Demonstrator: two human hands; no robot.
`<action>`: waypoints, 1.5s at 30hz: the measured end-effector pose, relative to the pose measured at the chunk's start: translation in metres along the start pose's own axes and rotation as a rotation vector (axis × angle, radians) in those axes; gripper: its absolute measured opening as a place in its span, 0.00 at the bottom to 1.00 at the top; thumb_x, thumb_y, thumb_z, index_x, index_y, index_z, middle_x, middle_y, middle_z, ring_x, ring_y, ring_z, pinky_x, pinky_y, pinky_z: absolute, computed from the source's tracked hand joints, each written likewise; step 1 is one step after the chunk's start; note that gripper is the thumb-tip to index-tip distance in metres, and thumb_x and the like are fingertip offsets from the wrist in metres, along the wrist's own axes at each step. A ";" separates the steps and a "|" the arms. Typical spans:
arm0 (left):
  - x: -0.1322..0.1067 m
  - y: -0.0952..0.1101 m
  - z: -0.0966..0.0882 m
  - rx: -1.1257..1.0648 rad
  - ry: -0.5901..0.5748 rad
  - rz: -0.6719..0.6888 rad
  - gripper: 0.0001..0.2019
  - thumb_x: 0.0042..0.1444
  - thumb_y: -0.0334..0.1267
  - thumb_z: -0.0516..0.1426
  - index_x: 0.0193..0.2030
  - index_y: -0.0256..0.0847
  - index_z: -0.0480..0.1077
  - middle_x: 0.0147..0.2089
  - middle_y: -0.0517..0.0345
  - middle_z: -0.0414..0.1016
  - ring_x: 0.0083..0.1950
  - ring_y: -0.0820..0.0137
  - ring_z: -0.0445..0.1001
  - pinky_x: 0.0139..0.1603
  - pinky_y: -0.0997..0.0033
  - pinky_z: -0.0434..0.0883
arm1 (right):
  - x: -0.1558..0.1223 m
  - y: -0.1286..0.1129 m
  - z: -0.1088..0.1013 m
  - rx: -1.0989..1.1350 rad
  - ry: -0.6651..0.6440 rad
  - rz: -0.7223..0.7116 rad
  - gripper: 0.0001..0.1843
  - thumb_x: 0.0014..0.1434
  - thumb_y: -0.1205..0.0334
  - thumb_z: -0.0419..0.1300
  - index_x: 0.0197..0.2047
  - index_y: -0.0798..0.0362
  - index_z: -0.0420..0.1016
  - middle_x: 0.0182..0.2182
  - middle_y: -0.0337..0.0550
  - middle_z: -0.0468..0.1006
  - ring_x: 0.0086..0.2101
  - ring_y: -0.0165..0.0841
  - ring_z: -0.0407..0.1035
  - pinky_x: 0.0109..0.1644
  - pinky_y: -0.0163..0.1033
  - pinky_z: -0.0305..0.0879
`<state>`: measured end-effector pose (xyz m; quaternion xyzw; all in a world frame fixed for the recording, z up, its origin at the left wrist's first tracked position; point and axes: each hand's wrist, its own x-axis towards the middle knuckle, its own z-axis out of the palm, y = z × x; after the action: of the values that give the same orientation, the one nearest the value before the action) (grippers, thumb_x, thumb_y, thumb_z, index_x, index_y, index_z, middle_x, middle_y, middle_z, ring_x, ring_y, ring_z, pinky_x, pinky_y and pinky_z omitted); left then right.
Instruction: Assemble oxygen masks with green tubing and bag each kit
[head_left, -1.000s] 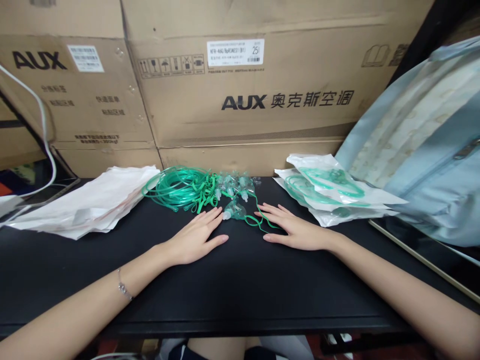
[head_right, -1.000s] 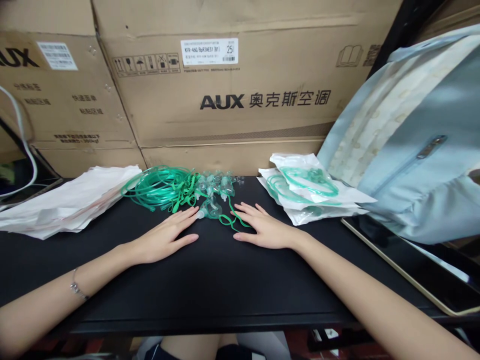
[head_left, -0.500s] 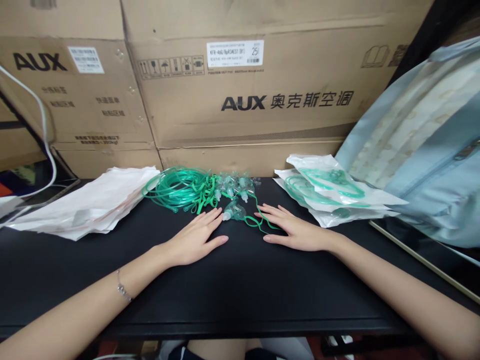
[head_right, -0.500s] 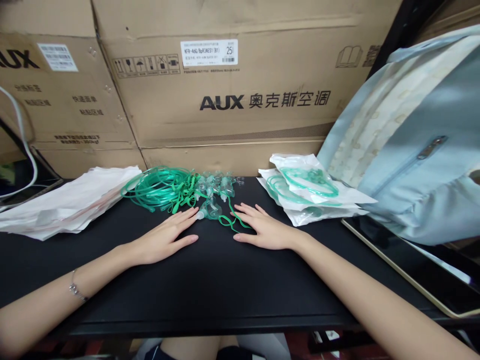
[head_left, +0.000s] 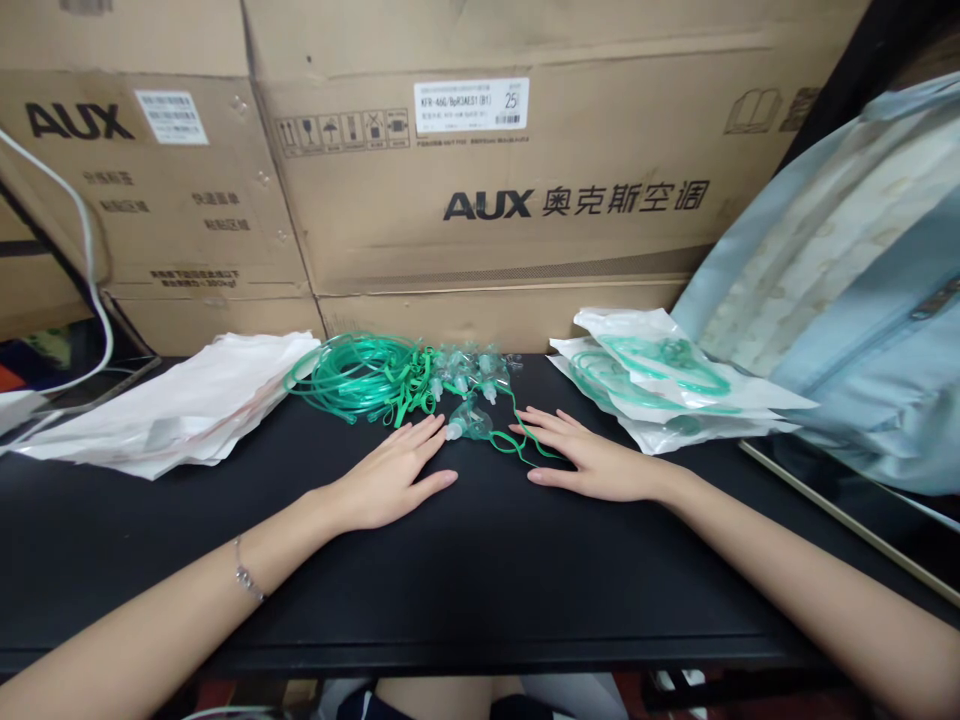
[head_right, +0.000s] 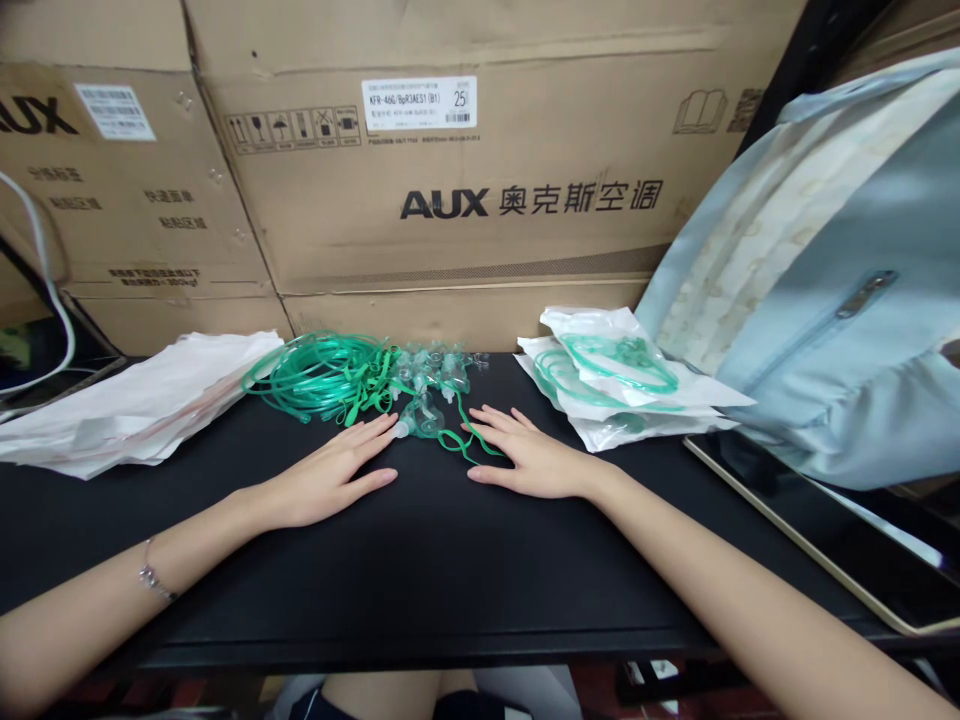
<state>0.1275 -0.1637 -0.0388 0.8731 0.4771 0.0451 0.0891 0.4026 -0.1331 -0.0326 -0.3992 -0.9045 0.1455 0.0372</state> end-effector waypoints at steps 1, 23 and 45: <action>0.000 0.000 0.000 0.000 0.001 0.000 0.34 0.58 0.56 0.38 0.65 0.36 0.45 0.68 0.49 0.37 0.68 0.63 0.37 0.66 0.58 0.42 | 0.000 0.000 0.000 -0.001 0.001 -0.001 0.39 0.56 0.38 0.46 0.64 0.51 0.49 0.65 0.44 0.42 0.63 0.39 0.34 0.65 0.53 0.29; 0.031 -0.094 -0.087 0.202 0.457 -0.221 0.18 0.51 0.28 0.45 0.44 0.34 0.71 0.49 0.47 0.72 0.52 0.61 0.68 0.54 0.62 0.63 | -0.007 -0.004 -0.018 0.116 0.456 -0.055 0.22 0.60 0.49 0.47 0.53 0.50 0.65 0.50 0.48 0.66 0.51 0.39 0.61 0.56 0.49 0.57; 0.056 -0.092 -0.199 0.476 0.756 -0.283 0.16 0.57 0.40 0.49 0.44 0.38 0.74 0.45 0.50 0.73 0.46 0.62 0.70 0.46 0.65 0.65 | -0.004 -0.004 -0.014 0.152 0.466 -0.096 0.18 0.61 0.52 0.47 0.49 0.49 0.67 0.48 0.47 0.67 0.50 0.38 0.62 0.55 0.47 0.58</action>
<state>0.0493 -0.0450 0.1374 0.7178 0.5877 0.2368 -0.2885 0.4058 -0.1354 -0.0177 -0.3748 -0.8758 0.1150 0.2816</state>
